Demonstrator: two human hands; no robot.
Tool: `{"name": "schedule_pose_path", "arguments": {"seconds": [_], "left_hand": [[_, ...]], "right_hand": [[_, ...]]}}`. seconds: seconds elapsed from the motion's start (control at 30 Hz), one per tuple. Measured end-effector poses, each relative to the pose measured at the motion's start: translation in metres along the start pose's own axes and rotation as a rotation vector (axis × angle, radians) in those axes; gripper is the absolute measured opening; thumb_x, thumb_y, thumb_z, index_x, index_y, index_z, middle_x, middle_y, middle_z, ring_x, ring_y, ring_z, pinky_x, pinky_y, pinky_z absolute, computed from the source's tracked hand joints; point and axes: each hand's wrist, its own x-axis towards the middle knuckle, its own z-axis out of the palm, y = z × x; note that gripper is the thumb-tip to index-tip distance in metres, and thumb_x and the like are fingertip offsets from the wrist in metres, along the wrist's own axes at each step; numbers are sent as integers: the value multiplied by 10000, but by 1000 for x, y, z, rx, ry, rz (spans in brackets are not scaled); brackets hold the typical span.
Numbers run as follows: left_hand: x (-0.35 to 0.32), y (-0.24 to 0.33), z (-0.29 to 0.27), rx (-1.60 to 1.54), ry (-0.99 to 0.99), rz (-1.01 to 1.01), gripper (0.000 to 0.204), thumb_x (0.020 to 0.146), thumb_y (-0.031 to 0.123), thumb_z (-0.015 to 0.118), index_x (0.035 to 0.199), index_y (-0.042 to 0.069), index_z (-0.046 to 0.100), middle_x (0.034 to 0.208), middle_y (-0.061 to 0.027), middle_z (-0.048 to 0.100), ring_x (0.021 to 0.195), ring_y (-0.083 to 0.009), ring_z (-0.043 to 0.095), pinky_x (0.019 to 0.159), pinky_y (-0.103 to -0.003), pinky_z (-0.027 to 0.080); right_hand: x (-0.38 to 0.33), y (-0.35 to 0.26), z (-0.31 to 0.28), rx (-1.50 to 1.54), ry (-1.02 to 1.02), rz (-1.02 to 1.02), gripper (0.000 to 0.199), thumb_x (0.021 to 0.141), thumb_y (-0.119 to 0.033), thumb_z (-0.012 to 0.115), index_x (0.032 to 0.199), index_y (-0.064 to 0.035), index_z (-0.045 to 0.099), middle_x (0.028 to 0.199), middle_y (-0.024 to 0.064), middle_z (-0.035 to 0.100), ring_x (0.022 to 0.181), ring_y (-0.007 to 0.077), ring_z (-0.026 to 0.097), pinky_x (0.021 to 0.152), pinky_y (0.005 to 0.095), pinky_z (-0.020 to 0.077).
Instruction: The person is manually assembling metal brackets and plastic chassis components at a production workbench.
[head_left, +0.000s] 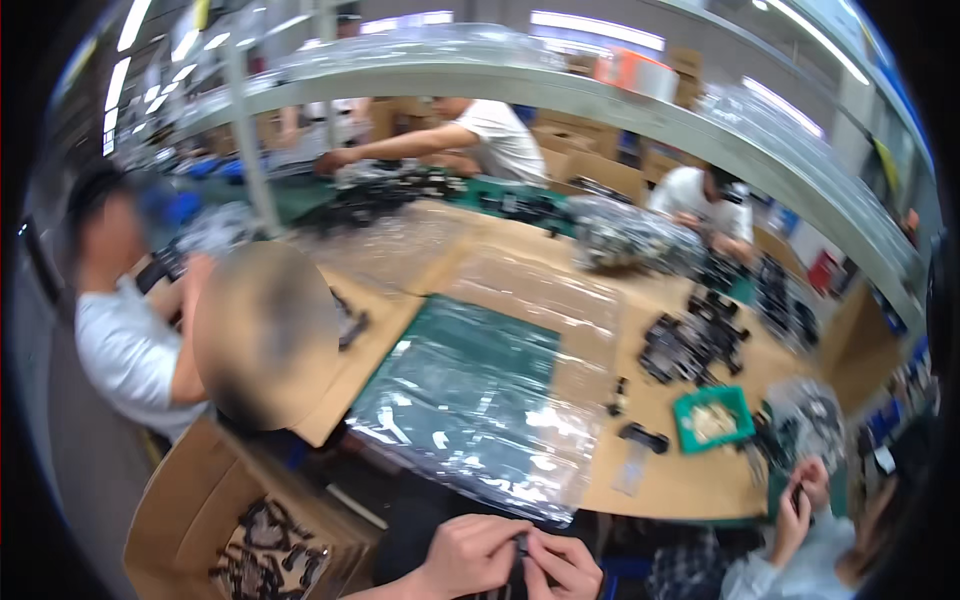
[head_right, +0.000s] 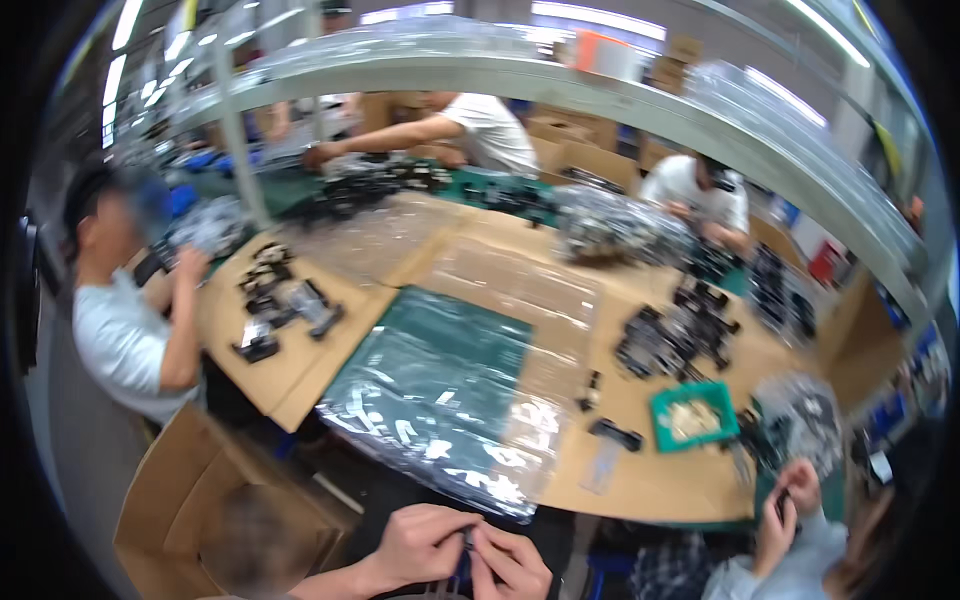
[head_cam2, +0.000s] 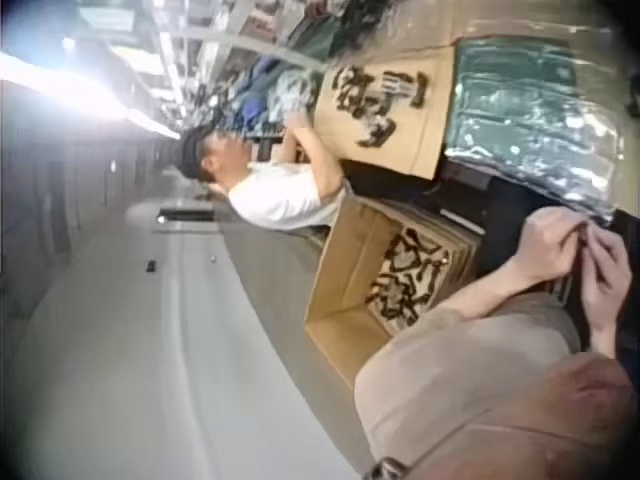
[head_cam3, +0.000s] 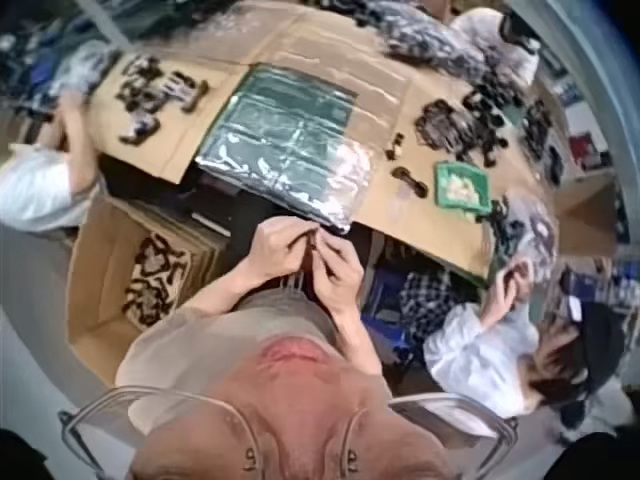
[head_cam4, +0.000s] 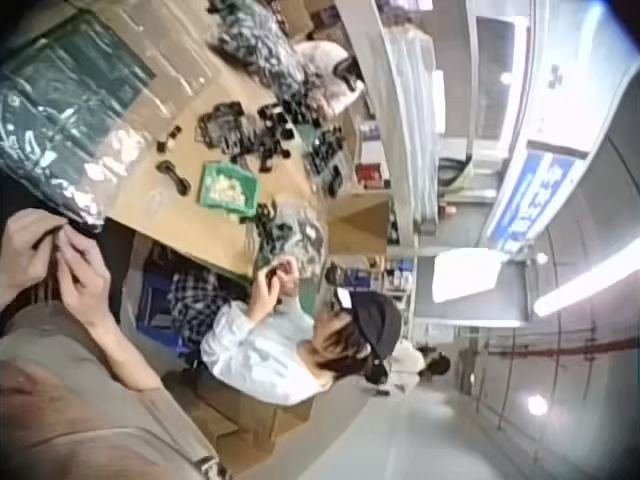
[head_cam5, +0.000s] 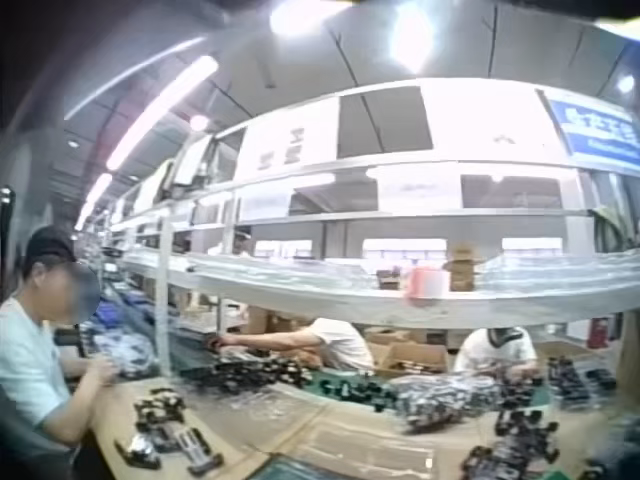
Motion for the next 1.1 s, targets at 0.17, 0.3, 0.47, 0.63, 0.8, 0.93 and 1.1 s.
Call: {"name": "schedule_pose_path", "arguments": {"seconds": [0.17,0.3,0.47,0.63,0.8,0.93,1.1], "left_hand": [[57,-77,-120,255,-102,238,287,761,-62,658,1021,-7,768,869,-103,781,691,-278,726,652,-320,576],[58,-62,-126,79,-222,8,285,793,-50,660,1062,-11,747,933,-114,782,713,-281,722,641,-321,567],[60,-73,-128,202,-118,240,312,829,-22,665,1134,-11,729,967,-119,775,721,-283,712,645,-322,565],[58,-87,-129,193,-241,124,327,846,-5,669,1170,-11,717,926,-116,765,698,-294,697,650,-329,564],[50,-86,-121,297,-203,123,358,863,3,669,1219,-14,700,937,-120,759,707,-296,694,651,-336,563],[53,-77,-127,191,-250,124,367,872,4,666,1237,-27,690,965,-130,757,723,-292,696,648,-337,561],[51,-71,-126,94,-282,101,341,894,10,678,1229,-48,694,1010,-142,756,740,-275,694,645,-335,559]], "right_hand": [[38,12,151,102,141,-100,265,893,63,711,1144,16,779,1147,161,744,935,279,717,832,313,574],[41,23,153,87,180,-148,264,873,69,725,1130,32,775,1082,166,741,903,275,711,825,313,572],[49,19,160,92,212,-131,255,850,71,746,1101,38,776,1061,160,742,889,267,708,815,306,570],[55,15,162,69,221,-109,242,844,69,755,1084,40,776,1063,158,744,891,264,708,815,307,570],[57,10,161,47,242,-73,227,836,67,766,1062,44,776,1066,155,745,892,259,707,815,307,569],[56,29,147,64,139,-99,221,819,67,785,1038,39,777,1048,146,750,888,254,707,816,310,570],[56,51,145,21,170,-276,299,703,96,781,993,25,788,873,156,720,755,211,712,699,281,581]]}}
